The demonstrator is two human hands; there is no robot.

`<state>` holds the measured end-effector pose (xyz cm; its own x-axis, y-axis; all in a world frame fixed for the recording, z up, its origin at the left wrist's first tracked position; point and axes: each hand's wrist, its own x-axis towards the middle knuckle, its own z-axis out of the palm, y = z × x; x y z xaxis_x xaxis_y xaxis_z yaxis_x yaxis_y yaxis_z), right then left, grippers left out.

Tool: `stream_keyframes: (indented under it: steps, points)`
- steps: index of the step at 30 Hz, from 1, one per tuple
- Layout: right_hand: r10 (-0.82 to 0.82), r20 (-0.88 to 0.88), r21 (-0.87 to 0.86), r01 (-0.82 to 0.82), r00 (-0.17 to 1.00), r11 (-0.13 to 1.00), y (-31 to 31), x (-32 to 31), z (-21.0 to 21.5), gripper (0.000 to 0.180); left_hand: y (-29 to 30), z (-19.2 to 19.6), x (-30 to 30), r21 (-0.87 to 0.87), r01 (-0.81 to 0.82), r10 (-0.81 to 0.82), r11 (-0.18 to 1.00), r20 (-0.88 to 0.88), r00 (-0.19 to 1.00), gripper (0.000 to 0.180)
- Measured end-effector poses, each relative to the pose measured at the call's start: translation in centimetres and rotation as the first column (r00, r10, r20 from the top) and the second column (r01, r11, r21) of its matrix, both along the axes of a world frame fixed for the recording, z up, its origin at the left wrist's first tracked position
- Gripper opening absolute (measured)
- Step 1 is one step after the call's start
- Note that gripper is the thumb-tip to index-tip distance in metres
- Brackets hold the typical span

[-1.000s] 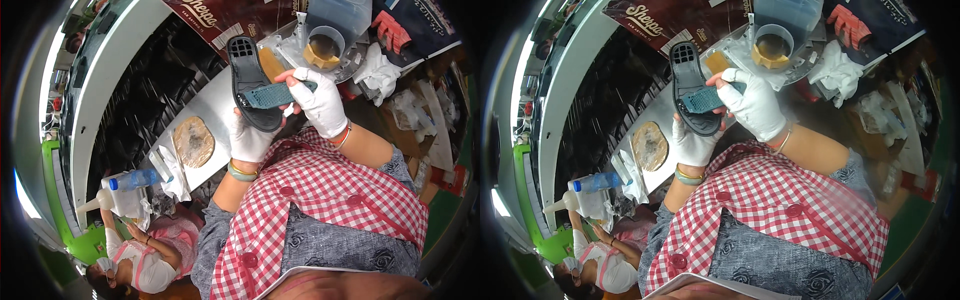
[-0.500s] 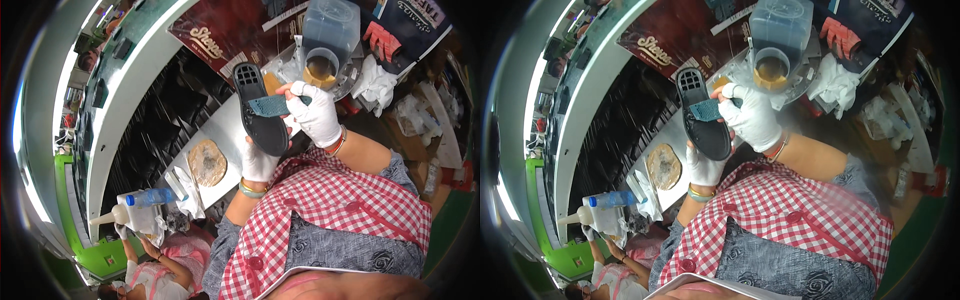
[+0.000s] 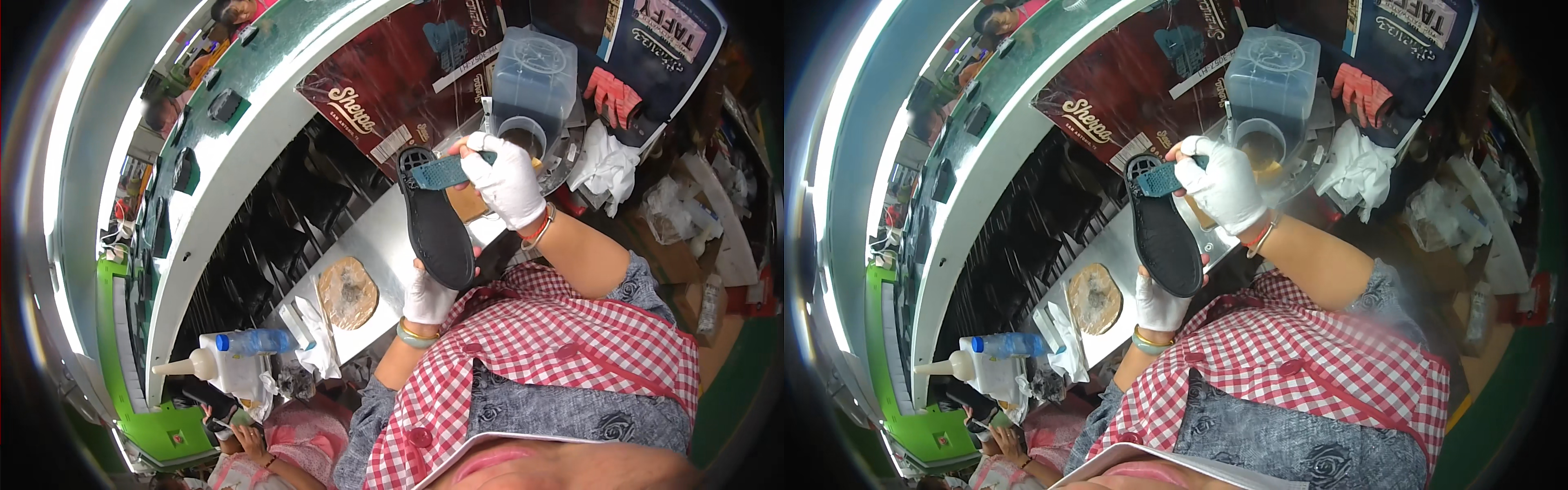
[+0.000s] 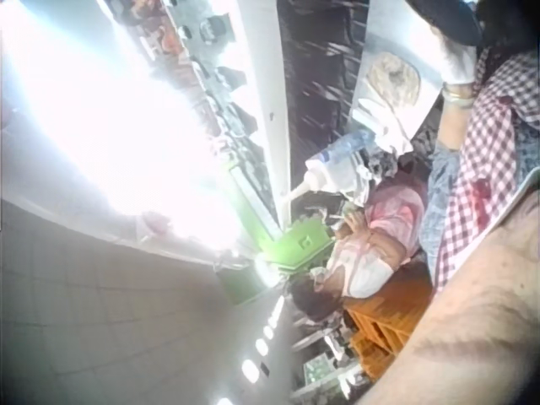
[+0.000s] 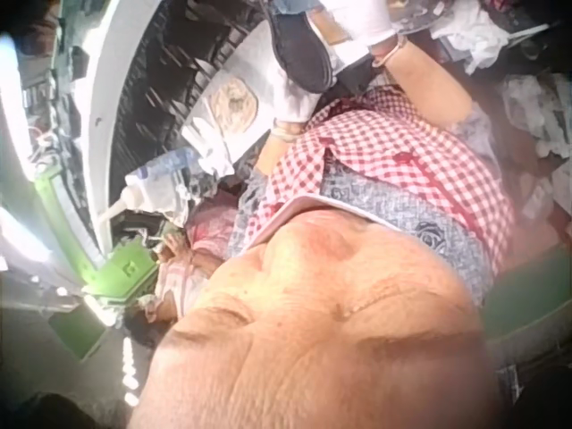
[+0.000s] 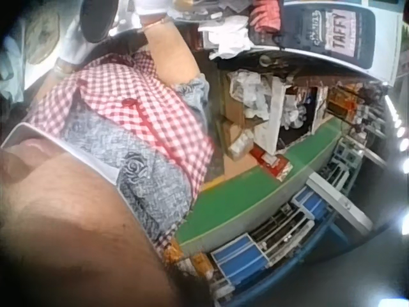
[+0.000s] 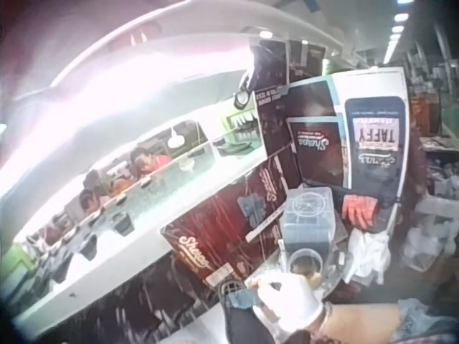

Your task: The person scrubs the sole of a black shoe using a green brush. They repeatedly dip the brush into a container of liquid and scrub the shoe's textured bottom. The person handles multiple shoes, placing them on a nearby conveyor belt after cleaning.

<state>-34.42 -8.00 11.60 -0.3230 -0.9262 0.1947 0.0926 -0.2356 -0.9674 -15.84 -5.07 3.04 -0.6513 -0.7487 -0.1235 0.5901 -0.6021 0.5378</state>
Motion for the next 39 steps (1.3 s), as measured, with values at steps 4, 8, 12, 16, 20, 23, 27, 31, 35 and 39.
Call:
stream_keyframes:
  steps: [4,8,12,16,20,23,27,31,35,39]
  points:
    - [0.059,-0.019,0.074,-0.058,0.998,0.996,1.3,0.4,-0.1,0.016,-0.1,0.0,0.1,0.000,0.008,-0.008,1.000,0.005,1.000,0.078]
    - [0.129,0.054,0.185,-0.137,0.990,0.973,3.1,1.5,-0.2,0.016,-0.3,-0.5,0.2,0.025,-0.029,0.029,0.999,-0.006,1.000,0.079]
    - [0.163,0.056,0.236,-0.171,0.985,0.957,3.8,2.0,-0.4,0.016,-0.6,-1.0,0.2,0.065,-0.043,0.045,0.997,-0.040,0.998,0.078]
    - [0.233,-0.004,0.274,-0.223,0.972,0.936,4.0,1.8,-0.6,0.016,-0.8,-1.1,0.3,0.111,-0.055,0.061,0.992,-0.051,0.997,0.074]
    - [0.294,0.043,0.312,-0.293,0.955,0.904,4.5,2.3,-0.6,0.013,-1.0,-2.4,0.9,0.151,-0.096,0.095,0.984,0.014,0.995,0.072]
    - [0.316,0.091,0.213,-0.329,0.944,0.920,5.0,2.9,-2.9,0.015,-1.3,-2.7,1.2,0.146,-0.069,0.066,0.987,0.026,0.998,0.072]
    - [0.422,-0.032,0.311,-0.392,0.906,0.866,4.9,2.7,-3.4,0.014,-1.6,-3.0,1.3,0.249,-0.081,0.079,0.965,0.019,0.997,0.071]
    - [0.242,0.137,0.269,-0.271,0.961,0.924,4.3,2.8,-3.2,0.018,-2.1,-4.3,2.1,0.217,-0.019,0.027,0.976,-0.033,0.999,0.070]
    - [0.113,0.086,0.234,-0.130,0.990,0.964,3.1,2.8,-4.4,0.025,-1.9,-3.4,2.0,0.221,-0.051,0.059,0.974,-0.028,0.998,0.070]
    - [0.145,0.145,0.273,-0.180,0.979,0.945,2.8,3.0,-4.9,0.020,-1.7,-3.3,2.1,0.191,-0.028,0.034,0.981,-0.027,0.999,0.070]
